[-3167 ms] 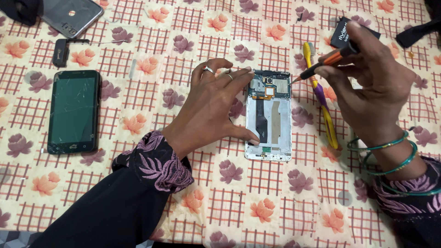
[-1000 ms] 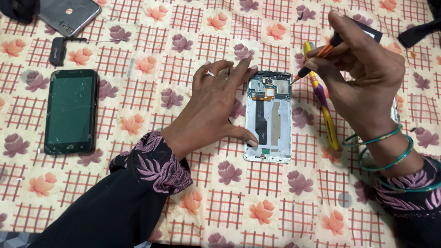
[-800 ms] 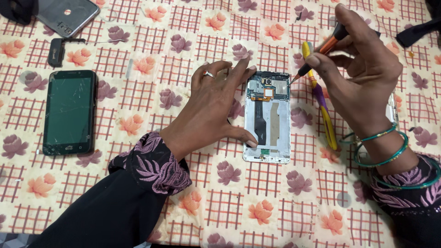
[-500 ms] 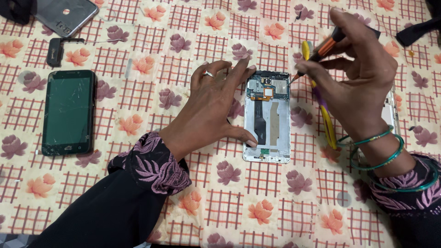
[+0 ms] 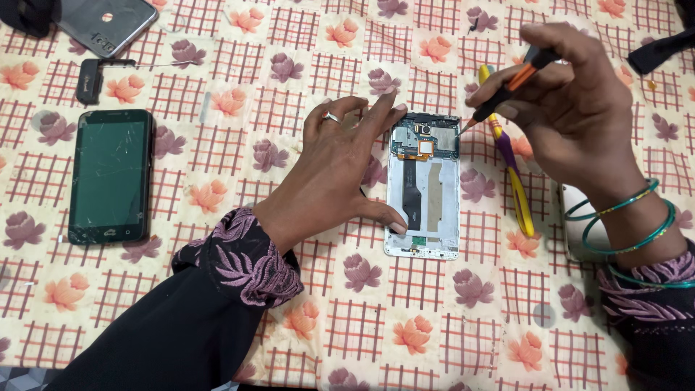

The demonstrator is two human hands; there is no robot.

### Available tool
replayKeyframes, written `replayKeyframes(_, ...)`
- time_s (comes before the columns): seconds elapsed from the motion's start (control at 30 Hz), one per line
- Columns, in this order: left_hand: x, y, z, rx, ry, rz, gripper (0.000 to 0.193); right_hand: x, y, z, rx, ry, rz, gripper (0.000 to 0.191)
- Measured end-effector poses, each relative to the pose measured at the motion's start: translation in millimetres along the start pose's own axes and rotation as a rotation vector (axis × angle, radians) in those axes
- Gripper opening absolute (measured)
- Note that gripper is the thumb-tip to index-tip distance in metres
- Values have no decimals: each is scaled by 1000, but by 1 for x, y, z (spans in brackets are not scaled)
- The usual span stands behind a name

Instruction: The person repairs a disassembled smartphone lying on a bed, using a screwdriver to work on the internal board and frame while steadying the phone with the other hand. They reposition the phone, set the screwdriver down, and handle small internal components and a second phone frame beside the work area.

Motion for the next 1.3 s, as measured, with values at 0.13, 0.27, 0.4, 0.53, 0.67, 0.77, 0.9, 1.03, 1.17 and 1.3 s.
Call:
replayKeyframes(0.13,0,0,0,-6,-9,-11,145,-2,7,-10,106,-26,15,65)
replayKeyframes(0.27,-1,1,0,-20,-2,-7,146,-3,10,-13,152,-68,132,63)
replayKeyframes(0.4,-1,0,0,-14,-2,-5,145,-4,10,-4,235,-63,323,61)
replayKeyframes(0.53,0,-1,0,-15,-3,3,145,0,9,2,286,-83,315,65)
replayKeyframes(0.67,0,-1,0,-11,-5,-2,145,7,10,0,139,-144,144,60)
replayKeyframes(0.77,0,-1,0,-9,1,6,145,6,7,-2,168,-143,117,58)
replayKeyframes(0.9,0,-1,0,-2,-7,4,143,2,8,0,314,-102,267,65)
replayKeyframes(1.03,-1,0,0,-4,-15,0,144,2,12,-1,366,-112,330,67)
replayKeyframes(1.17,-1,0,1,-1,-19,-4,146,7,17,-3,198,-174,216,59)
replayKeyframes(1.3,0,-1,1,-2,-13,5,145,8,15,-2,148,-124,180,55)
Point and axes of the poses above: each hand's wrist, its own x-axis away from the middle knuckle, its own y-axis out of the palm, z = x × y, the point moved 3 cm from there along -x, towards the middle knuckle, and after that the axes turned 13 degrees about y, right-handed, at the moved point
